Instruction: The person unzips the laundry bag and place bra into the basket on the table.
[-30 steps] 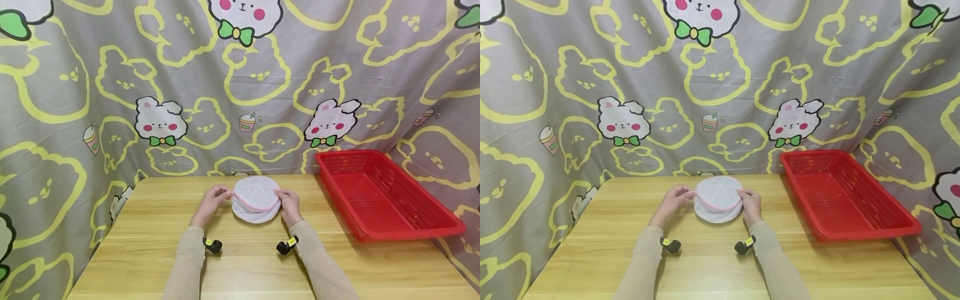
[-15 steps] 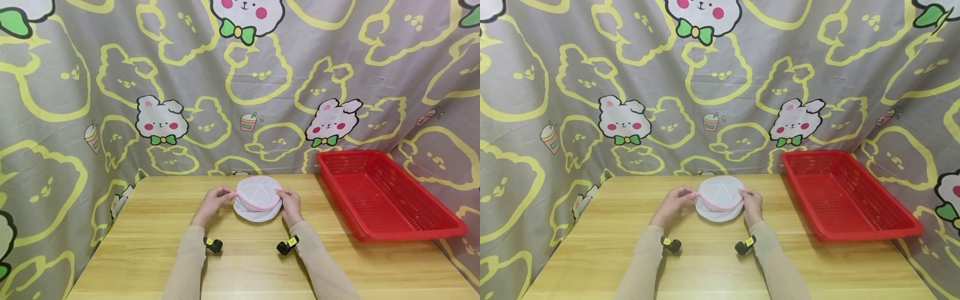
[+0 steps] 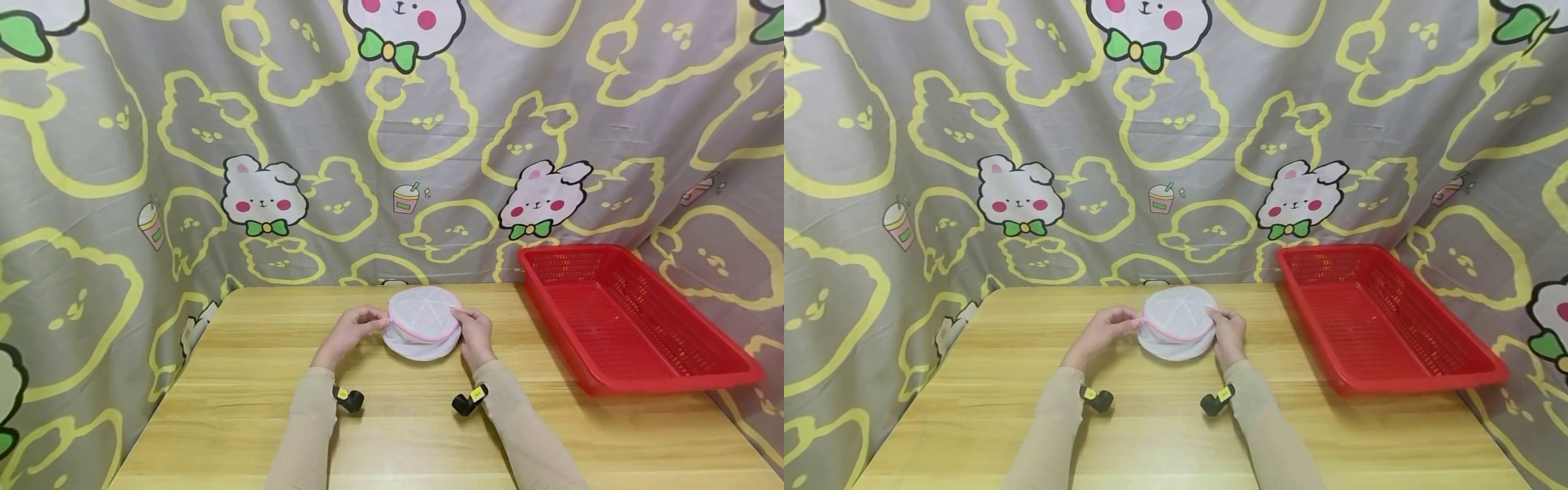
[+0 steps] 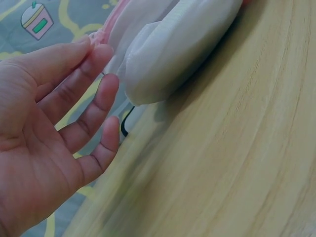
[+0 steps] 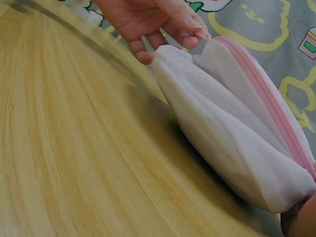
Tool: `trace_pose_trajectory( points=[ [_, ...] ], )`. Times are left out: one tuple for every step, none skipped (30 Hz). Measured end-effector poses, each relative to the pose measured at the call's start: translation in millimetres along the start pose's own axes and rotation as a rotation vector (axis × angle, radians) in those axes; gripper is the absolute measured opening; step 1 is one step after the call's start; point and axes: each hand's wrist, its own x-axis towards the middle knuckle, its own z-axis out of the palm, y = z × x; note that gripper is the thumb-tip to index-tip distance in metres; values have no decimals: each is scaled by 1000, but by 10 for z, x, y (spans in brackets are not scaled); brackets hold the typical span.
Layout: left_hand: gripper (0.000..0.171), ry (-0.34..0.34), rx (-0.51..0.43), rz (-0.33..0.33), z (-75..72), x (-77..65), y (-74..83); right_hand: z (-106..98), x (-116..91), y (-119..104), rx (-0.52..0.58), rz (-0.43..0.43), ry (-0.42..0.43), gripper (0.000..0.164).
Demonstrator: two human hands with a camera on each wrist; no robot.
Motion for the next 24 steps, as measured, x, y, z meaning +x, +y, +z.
trace_pose_trajectory(
  points=[
    [22,-1,6,0,5,0,4,1,-2,-2,0,0,2,17],
    [23,-3,6,1,7,-5,5,3,-3,-3,-2,0,4,17],
    [23,-3,14,2,11,10,-26,4,-5,-4,-3,0,7,17],
    [22,-9,16,2,15,11,-20,4,-4,-4,-4,1,7,17],
    [22,-17,14,1,18,15,-19,4,-2,-3,-4,3,8,17],
    [22,-26,10,1,20,15,-12,5,-1,-3,-4,4,8,17],
    [21,-37,8,-3,20,18,-9,6,0,-4,-3,5,7,16],
    [21,-49,7,-4,19,22,-9,6,1,-4,-4,6,6,15],
    [20,-60,4,-4,18,23,-8,6,1,-5,-4,6,6,15],
    [20,-71,0,-5,16,26,-12,7,1,-7,-5,5,5,15],
    [20,-81,-5,-9,14,23,-8,7,0,-8,-3,6,5,14],
    [21,-89,-4,-11,14,18,-3,7,-3,-10,-2,6,5,14],
    [21,-95,-3,-14,15,16,-6,7,-6,-11,-1,7,5,14],
    [22,-98,-3,-15,16,11,-6,6,-9,-13,1,8,6,14],
    [22,-98,-1,-17,17,6,-8,6,-12,-15,4,10,6,14],
    [23,-93,1,-20,17,1,-8,4,-15,-16,8,13,6,15],
    [23,-86,3,-21,17,-4,-8,2,-17,-16,12,17,1,15],
    [24,-78,6,-21,18,-5,-14,0,-19,-18,17,21,-4,15],
    [25,-69,9,-21,17,-5,-19,-4,-19,-20,21,26,-14,16],
    [25,-59,8,-21,17,-6,-21,-7,-18,-22,28,31,-23,17],
    [26,-51,6,-22,16,-4,-26,-11,-16,-25,31,35,-36,18],
    [25,-43,5,-23,15,-2,-30,-15,-15,-29,38,39,-48,19],
    [25,-39,3,-22,17,1,-35,-21,-11,-33,40,43,-62,21],
    [25,-35,1,-23,18,5,-40,-26,-7,-38,43,47,-71,22]
  ],
)
